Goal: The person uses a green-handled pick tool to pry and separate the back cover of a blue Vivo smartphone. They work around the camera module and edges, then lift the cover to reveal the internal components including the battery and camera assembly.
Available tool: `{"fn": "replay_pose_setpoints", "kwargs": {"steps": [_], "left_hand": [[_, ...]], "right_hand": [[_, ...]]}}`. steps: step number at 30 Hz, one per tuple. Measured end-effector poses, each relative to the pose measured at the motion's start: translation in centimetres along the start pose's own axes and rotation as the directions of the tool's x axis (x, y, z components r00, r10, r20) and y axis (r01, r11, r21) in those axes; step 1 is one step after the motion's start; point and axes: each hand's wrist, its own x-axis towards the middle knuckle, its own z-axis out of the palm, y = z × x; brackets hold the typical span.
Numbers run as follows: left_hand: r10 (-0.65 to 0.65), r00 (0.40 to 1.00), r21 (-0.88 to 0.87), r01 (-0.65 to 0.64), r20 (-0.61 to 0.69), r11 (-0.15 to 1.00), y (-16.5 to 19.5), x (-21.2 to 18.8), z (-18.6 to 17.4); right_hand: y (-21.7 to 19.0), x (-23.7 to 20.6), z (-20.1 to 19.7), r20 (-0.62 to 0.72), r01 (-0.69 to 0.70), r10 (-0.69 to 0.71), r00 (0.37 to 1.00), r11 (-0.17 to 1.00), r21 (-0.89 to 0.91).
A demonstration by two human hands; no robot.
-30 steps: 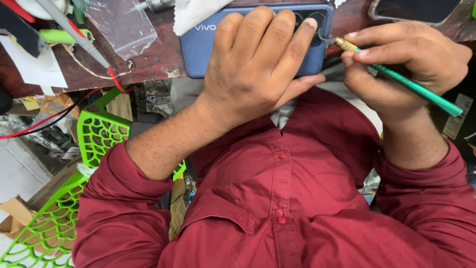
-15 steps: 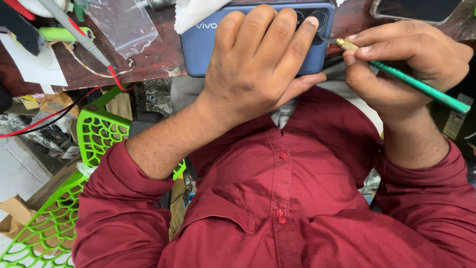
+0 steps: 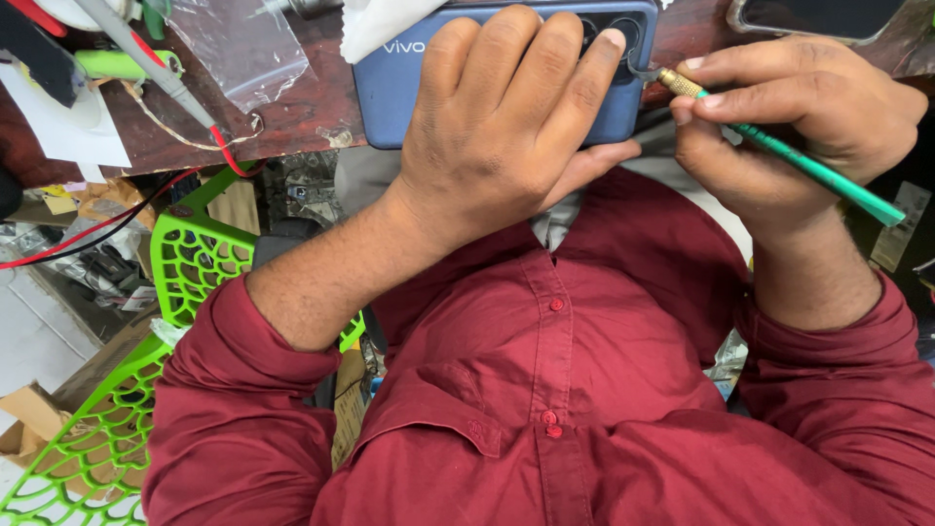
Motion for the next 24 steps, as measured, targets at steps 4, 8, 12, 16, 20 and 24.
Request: {"fn": "replay_pose_setpoints", "kwargs": {"steps": [4,8,12,16,20,24], "left_hand": [[-0.002,1.0,-0.002,0.002,0.001,1.0,-0.04,0.0,-0.04],[-0.004,1.0,0.003,0.004,-0.002,1.0,-0.03,-0.04,-0.05],[-0.006,1.0,-0.01,0.006,-0.009,1.0,0.2,-0.22,-0.16],[-0.017,0.999,-0.06,0.015,-0.032,0.998,0.17,-0.34,-0.26],[-0.012,0.998,-0.051,0.009,-0.066,0.999,0.29,-0.26,-0.14],[0.04,0.994,-0.009,-0.041,-0.1,0.999,0.13,-0.21,0.17]], "right_hand": [[0.31,0.13,0.09,0.005,0.018,-0.018,1.0,0.999,0.043],[0.4,0.2,0.14,0.005,0.023,-0.024,1.0,0.998,0.053],[0.04,0.23,0.22,0.01,0.032,-0.033,0.999,0.999,0.044],[-0.16,0.44,0.31,0.017,0.017,-0.018,1.0,0.998,0.057],[-0.01,0.45,0.34,-0.002,0.032,-0.032,0.999,0.999,-0.004],[0.13,-0.12,0.74,-0.037,-0.02,0.024,0.999,0.995,0.093]]}}
